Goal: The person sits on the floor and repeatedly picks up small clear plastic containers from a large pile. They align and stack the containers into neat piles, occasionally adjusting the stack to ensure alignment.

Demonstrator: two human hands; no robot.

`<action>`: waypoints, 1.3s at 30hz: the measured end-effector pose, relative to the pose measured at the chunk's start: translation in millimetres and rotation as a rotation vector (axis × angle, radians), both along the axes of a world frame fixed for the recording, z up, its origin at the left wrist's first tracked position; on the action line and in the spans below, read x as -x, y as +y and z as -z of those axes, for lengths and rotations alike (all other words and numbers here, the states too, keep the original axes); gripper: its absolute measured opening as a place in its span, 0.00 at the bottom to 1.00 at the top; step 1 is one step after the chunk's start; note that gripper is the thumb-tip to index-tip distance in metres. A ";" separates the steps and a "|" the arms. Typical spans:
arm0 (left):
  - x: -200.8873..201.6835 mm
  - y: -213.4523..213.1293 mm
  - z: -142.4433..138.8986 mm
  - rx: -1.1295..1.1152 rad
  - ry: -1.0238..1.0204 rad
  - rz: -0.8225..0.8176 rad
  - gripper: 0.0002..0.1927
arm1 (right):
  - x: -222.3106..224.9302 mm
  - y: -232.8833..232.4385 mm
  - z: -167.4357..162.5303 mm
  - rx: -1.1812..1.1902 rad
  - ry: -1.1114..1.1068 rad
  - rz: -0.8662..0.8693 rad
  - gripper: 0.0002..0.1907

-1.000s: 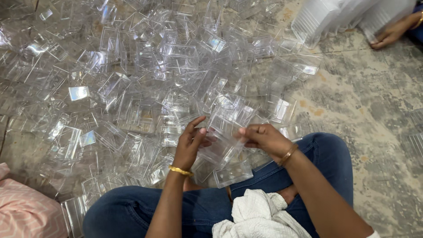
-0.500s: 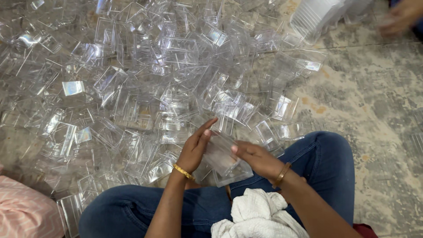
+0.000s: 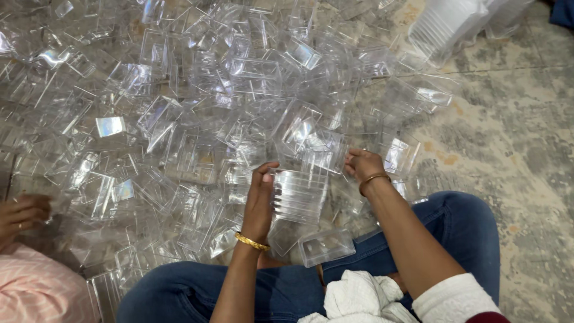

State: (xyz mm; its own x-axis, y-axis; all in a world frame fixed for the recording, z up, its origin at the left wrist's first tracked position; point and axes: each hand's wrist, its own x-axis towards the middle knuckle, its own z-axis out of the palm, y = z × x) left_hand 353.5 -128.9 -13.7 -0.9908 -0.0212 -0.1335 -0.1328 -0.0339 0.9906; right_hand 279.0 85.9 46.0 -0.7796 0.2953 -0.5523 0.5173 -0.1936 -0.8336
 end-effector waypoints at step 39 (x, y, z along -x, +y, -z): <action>-17.4 -2.7 -18.4 0.380 -0.099 0.286 0.32 | -27.9 65.2 -47.2 -0.275 0.191 -0.741 0.16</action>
State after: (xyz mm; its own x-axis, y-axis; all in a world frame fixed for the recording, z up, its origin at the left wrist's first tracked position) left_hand 370.8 -131.6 4.6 -0.9471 0.1844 -0.2628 -0.1781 0.3791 0.9081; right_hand 306.9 151.1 93.2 -0.8991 -0.2288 -0.3732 0.2750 0.3680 -0.8882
